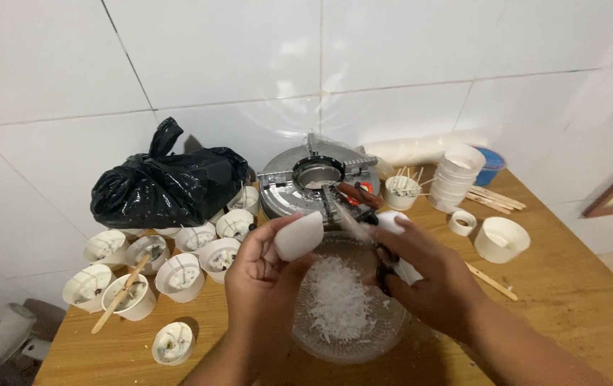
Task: Shaving a block of wax with scissors into a bowl and then spooning the shavings into a small metal container.
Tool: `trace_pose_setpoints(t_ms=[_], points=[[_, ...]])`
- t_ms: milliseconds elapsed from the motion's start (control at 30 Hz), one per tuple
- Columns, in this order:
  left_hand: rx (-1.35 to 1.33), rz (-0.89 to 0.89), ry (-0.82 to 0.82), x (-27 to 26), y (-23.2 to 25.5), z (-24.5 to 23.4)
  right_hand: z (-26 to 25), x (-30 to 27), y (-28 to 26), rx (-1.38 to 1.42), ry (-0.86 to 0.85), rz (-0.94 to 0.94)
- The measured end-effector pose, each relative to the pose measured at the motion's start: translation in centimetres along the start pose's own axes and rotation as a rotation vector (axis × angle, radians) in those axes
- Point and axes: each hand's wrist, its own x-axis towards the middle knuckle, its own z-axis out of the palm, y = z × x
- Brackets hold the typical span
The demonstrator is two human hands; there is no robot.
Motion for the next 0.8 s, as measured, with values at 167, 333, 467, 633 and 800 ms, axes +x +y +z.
trace_pose_setpoints(t_ms=[167,333,467,633,800], points=[[0.170,0.074,-0.046,-0.9,0.4,-0.4,-1.4,1.0,-2.4,0.011,0.011,0.111],[0.638,0.553,-0.263,-0.7,-0.3,-2.1,-2.0,1.9,-5.6,0.641,0.030,0.138],[0.665,0.641,-0.411,-1.1,-0.6,-1.8,-1.6,1.2,-4.6,0.790,0.012,0.248],[0.666,0.480,-0.363,-1.8,-0.4,-1.5,-2.5,1.3,-5.4,0.868,-0.108,0.333],[0.745,0.459,-0.440,-1.4,-1.1,-1.8,-2.3,1.1,-4.9,0.892,-0.032,0.317]])
